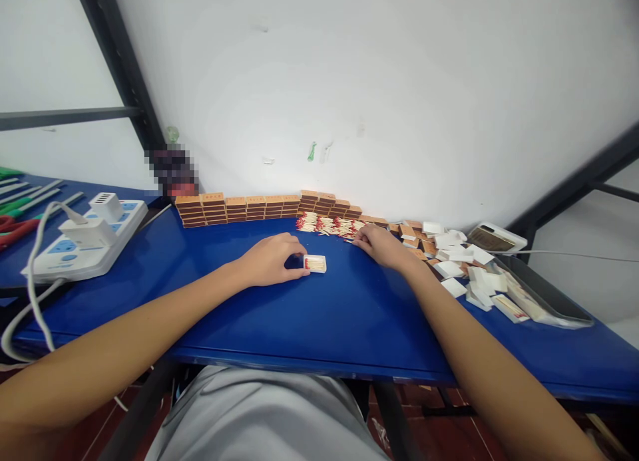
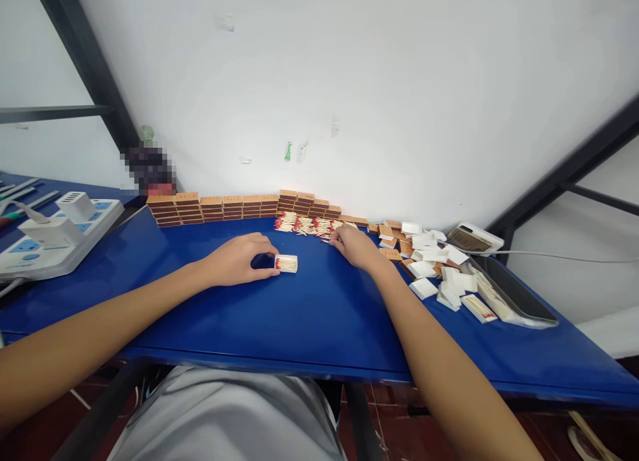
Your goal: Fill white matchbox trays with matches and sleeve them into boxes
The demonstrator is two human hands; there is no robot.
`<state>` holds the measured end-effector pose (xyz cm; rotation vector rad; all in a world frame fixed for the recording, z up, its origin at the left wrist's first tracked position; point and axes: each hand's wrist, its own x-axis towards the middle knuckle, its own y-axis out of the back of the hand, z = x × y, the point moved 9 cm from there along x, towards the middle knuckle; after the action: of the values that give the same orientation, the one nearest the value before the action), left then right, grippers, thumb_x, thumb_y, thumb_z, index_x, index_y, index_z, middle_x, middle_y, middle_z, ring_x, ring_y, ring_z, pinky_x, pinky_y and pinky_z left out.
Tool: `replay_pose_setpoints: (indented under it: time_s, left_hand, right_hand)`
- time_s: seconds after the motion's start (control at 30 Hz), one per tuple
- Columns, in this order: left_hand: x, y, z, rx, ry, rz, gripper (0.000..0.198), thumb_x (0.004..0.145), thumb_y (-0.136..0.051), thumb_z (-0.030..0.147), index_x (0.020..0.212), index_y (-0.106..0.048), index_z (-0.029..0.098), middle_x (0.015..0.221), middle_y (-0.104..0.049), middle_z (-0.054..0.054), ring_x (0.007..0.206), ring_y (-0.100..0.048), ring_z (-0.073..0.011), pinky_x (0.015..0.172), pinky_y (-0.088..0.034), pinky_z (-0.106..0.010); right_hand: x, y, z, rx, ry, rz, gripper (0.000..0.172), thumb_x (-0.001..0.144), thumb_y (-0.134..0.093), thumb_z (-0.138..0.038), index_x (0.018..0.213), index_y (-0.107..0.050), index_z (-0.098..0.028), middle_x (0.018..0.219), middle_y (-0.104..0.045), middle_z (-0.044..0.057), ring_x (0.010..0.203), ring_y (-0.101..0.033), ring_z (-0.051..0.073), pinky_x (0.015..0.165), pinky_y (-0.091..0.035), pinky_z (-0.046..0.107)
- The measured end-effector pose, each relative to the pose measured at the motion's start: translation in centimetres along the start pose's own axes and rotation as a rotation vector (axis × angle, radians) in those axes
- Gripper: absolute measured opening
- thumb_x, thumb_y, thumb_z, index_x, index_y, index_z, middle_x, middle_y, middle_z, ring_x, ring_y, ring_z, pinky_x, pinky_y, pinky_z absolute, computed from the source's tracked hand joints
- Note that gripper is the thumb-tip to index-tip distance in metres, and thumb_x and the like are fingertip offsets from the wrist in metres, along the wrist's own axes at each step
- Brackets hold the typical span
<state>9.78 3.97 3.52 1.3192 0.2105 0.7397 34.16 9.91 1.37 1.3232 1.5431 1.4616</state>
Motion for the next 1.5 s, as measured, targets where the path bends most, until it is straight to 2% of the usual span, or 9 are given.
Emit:
replay_pose_setpoints:
  time_s: [0.67, 0.77, 0.9, 1.0, 1.1, 1.27, 1.37, 1.43, 1.5]
  left_hand:
    - [0.0, 0.0, 0.0, 0.005, -0.001, 0.004, 0.030, 0.097, -0.071, 0.045, 0.113, -0.075, 0.020, 0.104, -0.072, -0.007, 0.098, -0.064, -0.0252, 0.082, -0.046, -0.036]
    - [0.0, 0.0, 0.0, 0.010, -0.003, 0.013, 0.031, 0.098, -0.071, 0.046, 0.114, -0.075, 0.019, 0.105, -0.073, -0.007, 0.099, -0.064, -0.0251, 0.084, -0.047, -0.036]
    - [0.0, -0.1, -0.1, 0.028, -0.006, 0.027, 0.031, 0.097, -0.072, 0.046, 0.113, -0.075, 0.019, 0.104, -0.073, -0.007, 0.099, -0.065, -0.0252, 0.085, -0.048, -0.037]
    - [0.1, -0.2, -0.3, 0.035, -0.006, 0.035, 0.031, 0.097, -0.072, 0.045, 0.113, -0.075, 0.019, 0.104, -0.073, -0.007, 0.099, -0.065, -0.0256, 0.085, -0.048, -0.037]
    - [0.1, -0.2, -0.4, 0.036, -0.006, 0.034, 0.032, 0.097, -0.072, 0.047, 0.111, -0.075, 0.019, 0.104, -0.073, -0.008, 0.099, -0.065, -0.0259, 0.085, -0.049, -0.038]
    - [0.1, -0.1, -0.5, 0.014, -0.009, 0.040, 0.032, 0.097, -0.071, 0.047, 0.112, -0.074, 0.019, 0.105, -0.073, -0.008, 0.100, -0.065, -0.0260, 0.087, -0.050, -0.038]
    - [0.1, -0.1, -0.6, 0.008, -0.006, 0.031, 0.032, 0.097, -0.070, 0.049, 0.109, -0.075, 0.019, 0.104, -0.073, -0.008, 0.099, -0.065, -0.0258, 0.086, -0.050, -0.038]
    - [0.1, -0.1, -0.6, 0.005, -0.004, 0.030, 0.032, 0.097, -0.071, 0.049, 0.109, -0.075, 0.020, 0.104, -0.073, -0.008, 0.099, -0.065, -0.0257, 0.085, -0.049, -0.038]
    - [0.2, 0.1, -0.5, 0.001, -0.001, 0.036, 0.031, 0.097, -0.071, 0.048, 0.110, -0.075, 0.020, 0.104, -0.074, -0.007, 0.099, -0.065, -0.0255, 0.085, -0.049, -0.037]
  right_hand:
    - [-0.2, 0.5, -0.8, 0.075, 0.041, 0.046, 0.013, 0.099, -0.058, -0.023, 0.088, -0.064, -0.018, 0.092, -0.069, 0.010, 0.079, -0.059, 0.021, 0.073, -0.042, 0.031]
    - [-0.5, 1.3, -2.6, 0.133, 0.105, 0.110, 0.014, 0.100, -0.056, -0.025, 0.088, -0.061, -0.019, 0.091, -0.066, 0.009, 0.080, -0.058, 0.021, 0.073, -0.041, 0.032]
    - [-1.2, 2.1, -7.0, 0.191, 0.212, 0.176, 0.014, 0.103, -0.057, -0.028, 0.093, -0.061, -0.020, 0.093, -0.064, 0.007, 0.081, -0.057, 0.021, 0.074, -0.042, 0.032]
    - [-1.8, 1.4, -10.3, 0.177, 0.273, 0.116, 0.011, 0.105, -0.057, -0.026, 0.097, -0.062, -0.020, 0.096, -0.063, 0.007, 0.083, -0.057, 0.021, 0.075, -0.042, 0.031]
    - [-2.3, 0.3, -12.4, 0.129, 0.312, 0.038, 0.009, 0.106, -0.056, -0.024, 0.101, -0.063, -0.020, 0.100, -0.063, 0.007, 0.084, -0.059, 0.021, 0.075, -0.043, 0.031]
    - [-2.5, -0.4, -12.9, 0.069, 0.318, 0.011, 0.009, 0.106, -0.056, -0.022, 0.103, -0.064, -0.020, 0.103, -0.064, 0.007, 0.083, -0.059, 0.020, 0.074, -0.043, 0.031]
    - [-2.5, -0.4, -13.1, 0.109, 0.337, 0.008, 0.009, 0.105, -0.057, -0.019, 0.101, -0.065, -0.020, 0.100, -0.064, 0.006, 0.081, -0.058, 0.019, 0.073, -0.043, 0.030]
    - [-2.3, 0.2, -12.8, 0.180, 0.348, 0.028, 0.009, 0.104, -0.059, -0.021, 0.099, -0.066, -0.020, 0.095, -0.064, 0.005, 0.080, -0.058, 0.018, 0.073, -0.043, 0.030]
    - [-1.9, 1.3, -11.5, 0.230, 0.319, 0.108, 0.010, 0.103, -0.060, -0.024, 0.097, -0.067, -0.020, 0.090, -0.063, 0.004, 0.079, -0.058, 0.019, 0.072, -0.043, 0.030]
